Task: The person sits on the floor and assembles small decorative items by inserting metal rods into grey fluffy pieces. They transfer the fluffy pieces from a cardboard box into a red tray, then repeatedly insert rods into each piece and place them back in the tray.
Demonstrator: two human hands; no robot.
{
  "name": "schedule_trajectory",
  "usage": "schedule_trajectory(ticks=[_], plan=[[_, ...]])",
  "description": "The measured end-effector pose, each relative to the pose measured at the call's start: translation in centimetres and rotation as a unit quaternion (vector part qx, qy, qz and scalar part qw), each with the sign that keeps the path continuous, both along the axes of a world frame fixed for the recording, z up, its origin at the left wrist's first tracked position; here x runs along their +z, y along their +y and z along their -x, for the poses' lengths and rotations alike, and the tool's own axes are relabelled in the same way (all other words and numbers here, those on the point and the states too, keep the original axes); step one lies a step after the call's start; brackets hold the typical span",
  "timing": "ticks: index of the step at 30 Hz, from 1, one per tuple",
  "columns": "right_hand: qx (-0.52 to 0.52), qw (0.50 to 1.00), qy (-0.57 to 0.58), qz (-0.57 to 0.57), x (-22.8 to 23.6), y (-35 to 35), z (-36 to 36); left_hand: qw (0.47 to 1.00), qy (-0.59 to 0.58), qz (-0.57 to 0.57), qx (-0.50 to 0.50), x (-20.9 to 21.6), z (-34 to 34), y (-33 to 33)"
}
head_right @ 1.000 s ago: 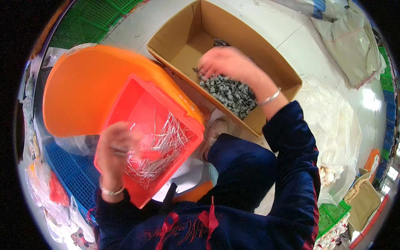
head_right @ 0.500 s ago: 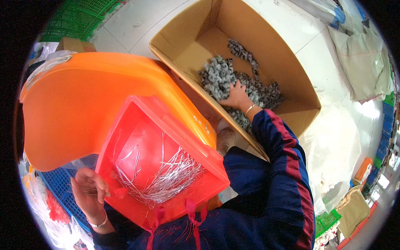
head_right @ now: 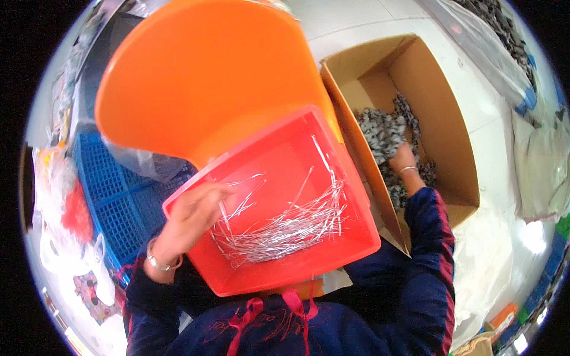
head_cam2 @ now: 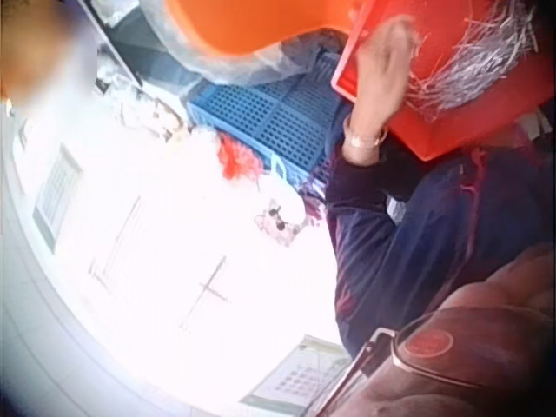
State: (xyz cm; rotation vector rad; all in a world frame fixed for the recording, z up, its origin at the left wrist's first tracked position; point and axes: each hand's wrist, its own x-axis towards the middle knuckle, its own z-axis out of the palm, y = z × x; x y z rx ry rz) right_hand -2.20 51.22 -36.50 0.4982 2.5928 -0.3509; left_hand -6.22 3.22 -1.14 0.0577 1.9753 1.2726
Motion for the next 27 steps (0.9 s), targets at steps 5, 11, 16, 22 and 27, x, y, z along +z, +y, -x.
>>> schedule_trajectory(ticks=[5,11,16,22,27], plan=[[0.037,0.968,0.223,-0.11,6.5,4.7,1.5,0.898,0.34,0.199,-0.195,-7.1,-0.9,-0.1],[-0.047,0.939,0.302,0.158,22.0,1.9,3.1,0.89,0.301,0.244,-0.239,-7.6,-3.6,1.8],[0.001,0.891,0.365,0.27,30.6,-2.4,3.4,0.903,0.271,0.116,-0.313,-6.2,-6.3,3.6],[0.149,0.855,0.431,0.248,37.9,-10.9,4.0,0.904,0.284,0.09,-0.307,-7.1,-7.9,4.1],[0.304,0.847,0.298,0.319,40.7,-20.0,4.8,0.901,0.242,0.107,-0.343,-5.6,-7.9,3.3]])
